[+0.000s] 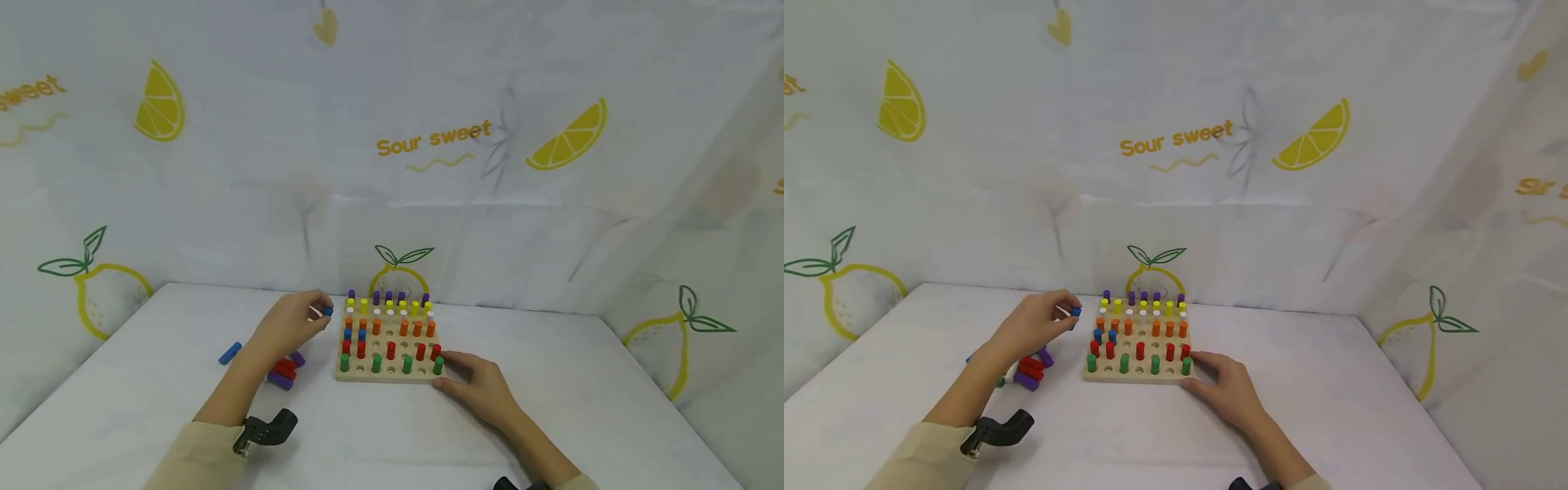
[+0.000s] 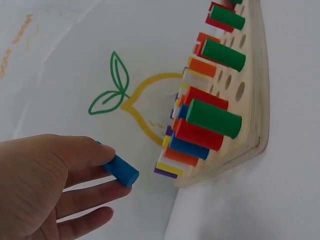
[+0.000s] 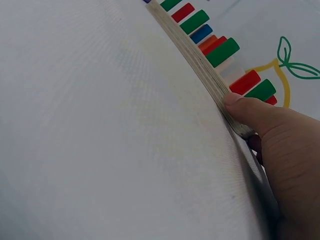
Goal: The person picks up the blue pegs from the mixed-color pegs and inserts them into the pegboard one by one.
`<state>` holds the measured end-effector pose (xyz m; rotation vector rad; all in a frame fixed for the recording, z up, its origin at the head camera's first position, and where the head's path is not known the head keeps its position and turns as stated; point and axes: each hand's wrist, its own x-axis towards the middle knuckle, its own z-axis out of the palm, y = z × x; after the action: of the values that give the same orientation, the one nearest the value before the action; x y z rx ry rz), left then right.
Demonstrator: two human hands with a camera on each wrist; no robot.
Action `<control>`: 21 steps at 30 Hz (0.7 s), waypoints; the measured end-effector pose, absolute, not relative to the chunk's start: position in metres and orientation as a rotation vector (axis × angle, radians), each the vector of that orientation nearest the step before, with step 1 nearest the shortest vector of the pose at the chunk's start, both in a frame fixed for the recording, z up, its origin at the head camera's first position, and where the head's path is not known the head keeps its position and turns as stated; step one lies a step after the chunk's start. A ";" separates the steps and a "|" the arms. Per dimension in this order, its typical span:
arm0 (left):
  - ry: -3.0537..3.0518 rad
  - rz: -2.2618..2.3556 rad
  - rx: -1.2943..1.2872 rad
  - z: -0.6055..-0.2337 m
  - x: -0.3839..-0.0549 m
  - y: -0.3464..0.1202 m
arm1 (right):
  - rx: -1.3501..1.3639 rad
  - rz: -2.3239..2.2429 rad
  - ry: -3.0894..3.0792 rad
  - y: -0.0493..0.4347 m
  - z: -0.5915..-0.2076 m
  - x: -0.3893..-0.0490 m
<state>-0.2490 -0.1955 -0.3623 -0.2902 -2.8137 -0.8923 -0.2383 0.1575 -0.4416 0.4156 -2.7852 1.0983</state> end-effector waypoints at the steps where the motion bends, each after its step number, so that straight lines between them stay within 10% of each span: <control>1: -2.806 -0.894 -0.294 -0.361 -0.250 -0.193 | 0.416 1.105 -2.784 0.157 -0.442 -0.238; 21: -2.764 -1.113 -0.412 -0.336 -0.256 -0.136 | 0.422 1.045 -2.808 0.157 -0.440 -0.240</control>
<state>-0.2556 -0.1359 -0.3356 -0.4124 -2.7644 -1.1128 -0.2403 0.1572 -0.4396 0.4218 -2.8078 1.0447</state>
